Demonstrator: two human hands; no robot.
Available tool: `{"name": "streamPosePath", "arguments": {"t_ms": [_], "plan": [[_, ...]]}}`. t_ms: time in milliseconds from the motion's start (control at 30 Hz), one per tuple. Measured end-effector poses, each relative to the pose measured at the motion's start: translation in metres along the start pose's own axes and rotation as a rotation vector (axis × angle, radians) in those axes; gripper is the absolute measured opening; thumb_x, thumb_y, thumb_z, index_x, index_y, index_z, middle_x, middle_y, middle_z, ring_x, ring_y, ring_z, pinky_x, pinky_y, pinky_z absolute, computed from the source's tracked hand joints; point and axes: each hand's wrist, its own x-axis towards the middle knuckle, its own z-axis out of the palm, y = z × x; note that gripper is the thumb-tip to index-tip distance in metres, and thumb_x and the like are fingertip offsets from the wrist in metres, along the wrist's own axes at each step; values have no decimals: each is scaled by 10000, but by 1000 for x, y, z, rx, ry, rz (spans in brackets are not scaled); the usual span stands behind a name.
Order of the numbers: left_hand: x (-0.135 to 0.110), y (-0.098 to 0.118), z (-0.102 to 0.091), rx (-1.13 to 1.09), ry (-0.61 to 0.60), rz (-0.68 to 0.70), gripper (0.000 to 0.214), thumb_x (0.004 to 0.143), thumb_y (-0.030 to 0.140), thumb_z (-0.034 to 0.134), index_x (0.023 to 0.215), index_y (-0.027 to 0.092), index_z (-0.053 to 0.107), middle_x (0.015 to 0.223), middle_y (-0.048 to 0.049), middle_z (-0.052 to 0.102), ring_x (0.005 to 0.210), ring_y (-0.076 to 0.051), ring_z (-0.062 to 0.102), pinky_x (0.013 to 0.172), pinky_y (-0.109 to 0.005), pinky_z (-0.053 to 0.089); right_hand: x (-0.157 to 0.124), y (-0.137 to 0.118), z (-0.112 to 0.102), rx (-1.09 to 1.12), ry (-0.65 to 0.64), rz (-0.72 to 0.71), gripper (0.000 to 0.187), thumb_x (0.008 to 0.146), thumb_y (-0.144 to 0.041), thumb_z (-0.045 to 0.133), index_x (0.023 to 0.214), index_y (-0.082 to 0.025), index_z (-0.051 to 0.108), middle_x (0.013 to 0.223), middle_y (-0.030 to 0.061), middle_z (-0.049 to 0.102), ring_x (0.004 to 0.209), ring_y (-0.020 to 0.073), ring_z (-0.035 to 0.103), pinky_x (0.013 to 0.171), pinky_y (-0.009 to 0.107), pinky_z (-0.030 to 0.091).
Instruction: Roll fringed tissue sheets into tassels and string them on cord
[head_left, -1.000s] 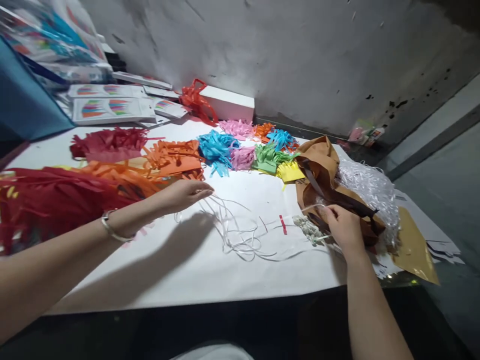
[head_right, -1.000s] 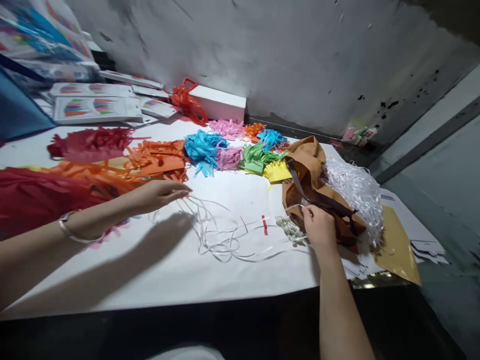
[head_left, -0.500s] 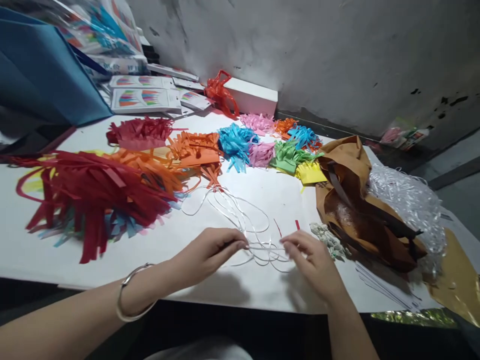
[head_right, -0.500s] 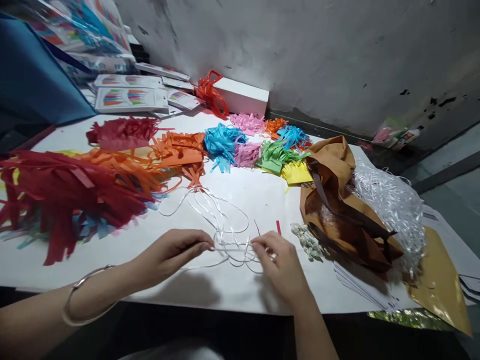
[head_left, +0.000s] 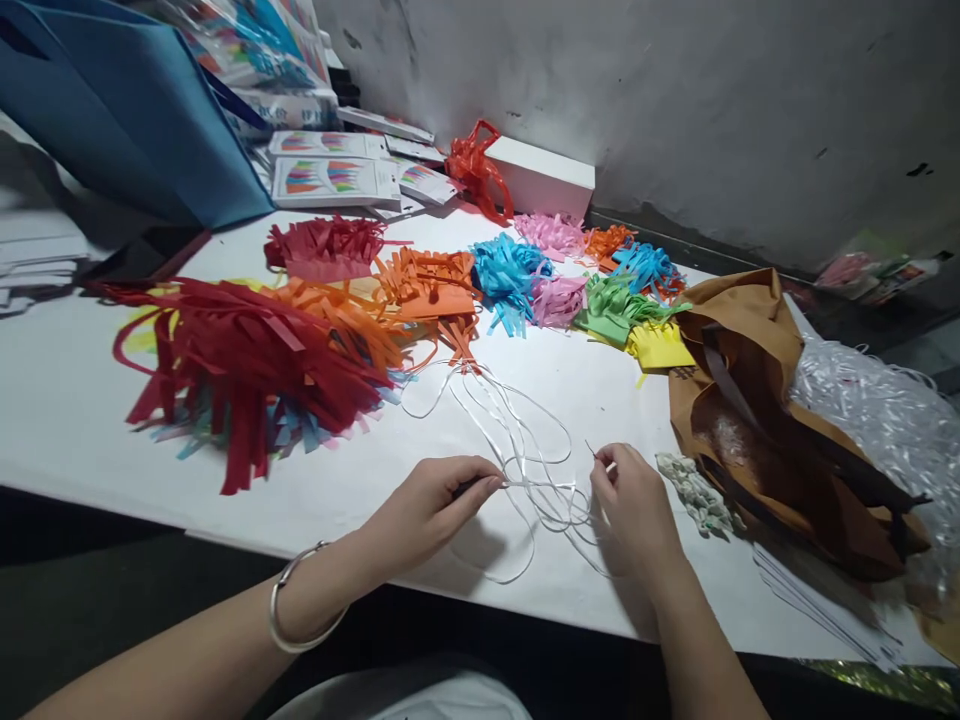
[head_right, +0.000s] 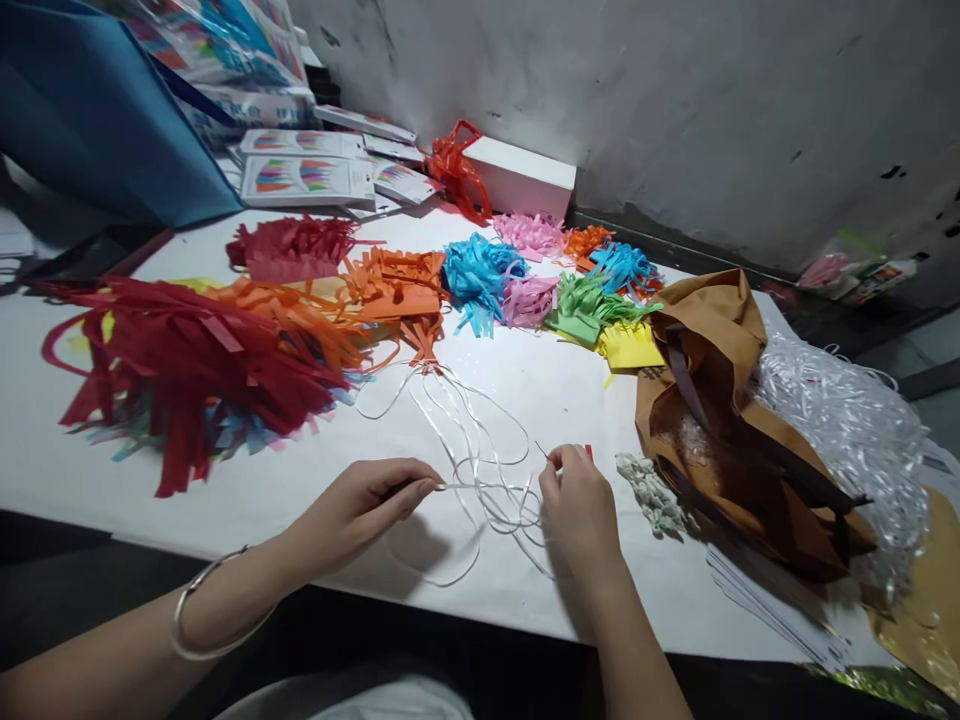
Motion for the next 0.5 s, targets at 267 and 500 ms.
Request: {"name": "streamPosePath", "arguments": {"t_ms": [267,500], "plan": [[-6,11,18,-130,-88,30,262,970,283,488,916,134,697,653,12,583,600,-102,517,584,-194,418,-78,-55,18,959,-235,255,272,955,-459,580,1000,-191,573,721,-12,628,506,110,628,493,222,520],[-11,14,25,-148,-104,23,269,973,272,494,910,117,705,661,1,608,602,-97,533,598,-189,429,-82,-52,31,1005,-144,234,177,960,-372,606,962,-235,494,744,-32,645,546,99,644,522,202,542]]}}
